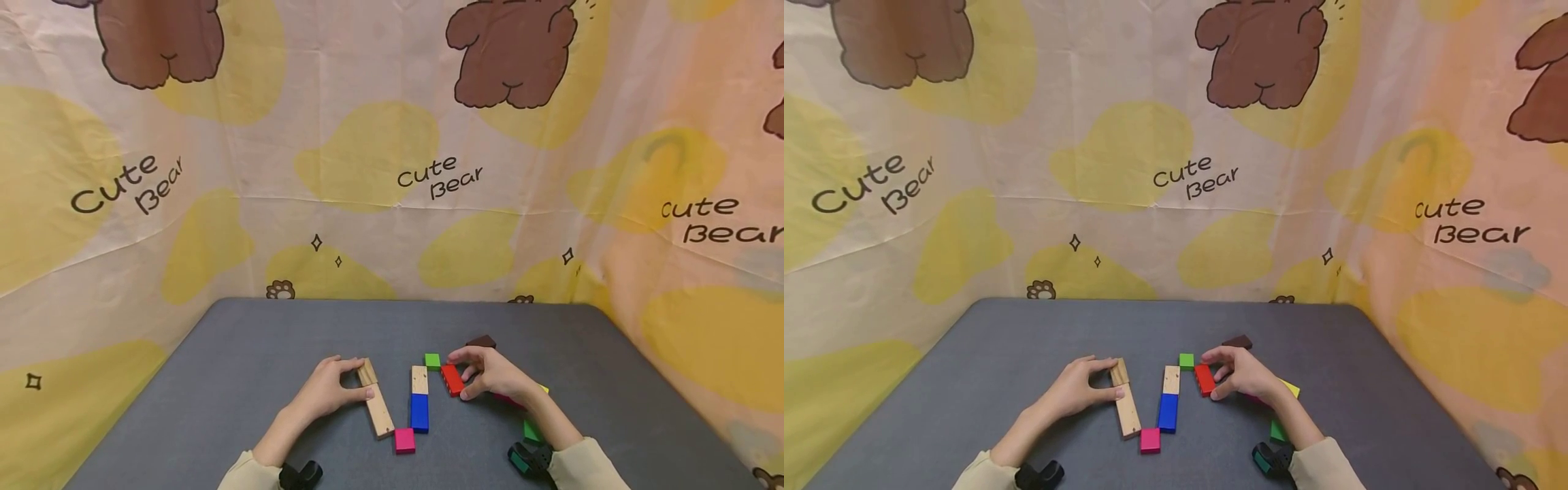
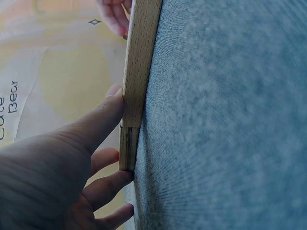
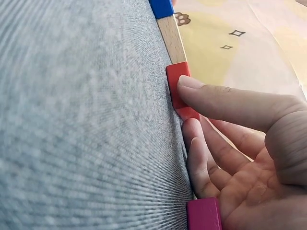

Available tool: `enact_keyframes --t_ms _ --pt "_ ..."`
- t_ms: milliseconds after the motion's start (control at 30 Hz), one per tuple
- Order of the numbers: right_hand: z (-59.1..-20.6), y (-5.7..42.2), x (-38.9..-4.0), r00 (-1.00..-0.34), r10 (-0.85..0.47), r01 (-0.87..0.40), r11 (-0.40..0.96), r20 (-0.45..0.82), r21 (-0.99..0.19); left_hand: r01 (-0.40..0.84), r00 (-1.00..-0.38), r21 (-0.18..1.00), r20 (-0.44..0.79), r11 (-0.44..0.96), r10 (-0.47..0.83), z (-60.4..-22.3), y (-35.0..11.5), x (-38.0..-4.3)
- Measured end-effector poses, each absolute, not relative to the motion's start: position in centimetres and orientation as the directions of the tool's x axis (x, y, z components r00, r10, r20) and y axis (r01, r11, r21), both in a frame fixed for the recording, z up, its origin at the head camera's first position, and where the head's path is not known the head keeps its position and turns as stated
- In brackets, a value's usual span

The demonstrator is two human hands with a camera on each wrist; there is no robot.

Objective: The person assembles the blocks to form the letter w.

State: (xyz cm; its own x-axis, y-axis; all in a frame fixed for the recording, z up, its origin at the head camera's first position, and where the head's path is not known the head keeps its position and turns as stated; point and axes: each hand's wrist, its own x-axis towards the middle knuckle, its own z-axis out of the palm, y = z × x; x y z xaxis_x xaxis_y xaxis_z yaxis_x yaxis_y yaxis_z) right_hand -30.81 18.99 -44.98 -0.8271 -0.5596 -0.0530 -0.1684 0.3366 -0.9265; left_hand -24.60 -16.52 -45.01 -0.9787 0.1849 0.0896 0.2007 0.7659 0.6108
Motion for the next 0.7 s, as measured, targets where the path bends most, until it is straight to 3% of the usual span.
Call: enact_keyframes --t_ms 700 --pt "-45.13 19.11 -31.16 -0.825 -0.561 -0.160 0.348 -0.069 -0.924 0.210 -0.977 0.615 0.105 0.760 0.185 -45.07 -16.47 -24.69"
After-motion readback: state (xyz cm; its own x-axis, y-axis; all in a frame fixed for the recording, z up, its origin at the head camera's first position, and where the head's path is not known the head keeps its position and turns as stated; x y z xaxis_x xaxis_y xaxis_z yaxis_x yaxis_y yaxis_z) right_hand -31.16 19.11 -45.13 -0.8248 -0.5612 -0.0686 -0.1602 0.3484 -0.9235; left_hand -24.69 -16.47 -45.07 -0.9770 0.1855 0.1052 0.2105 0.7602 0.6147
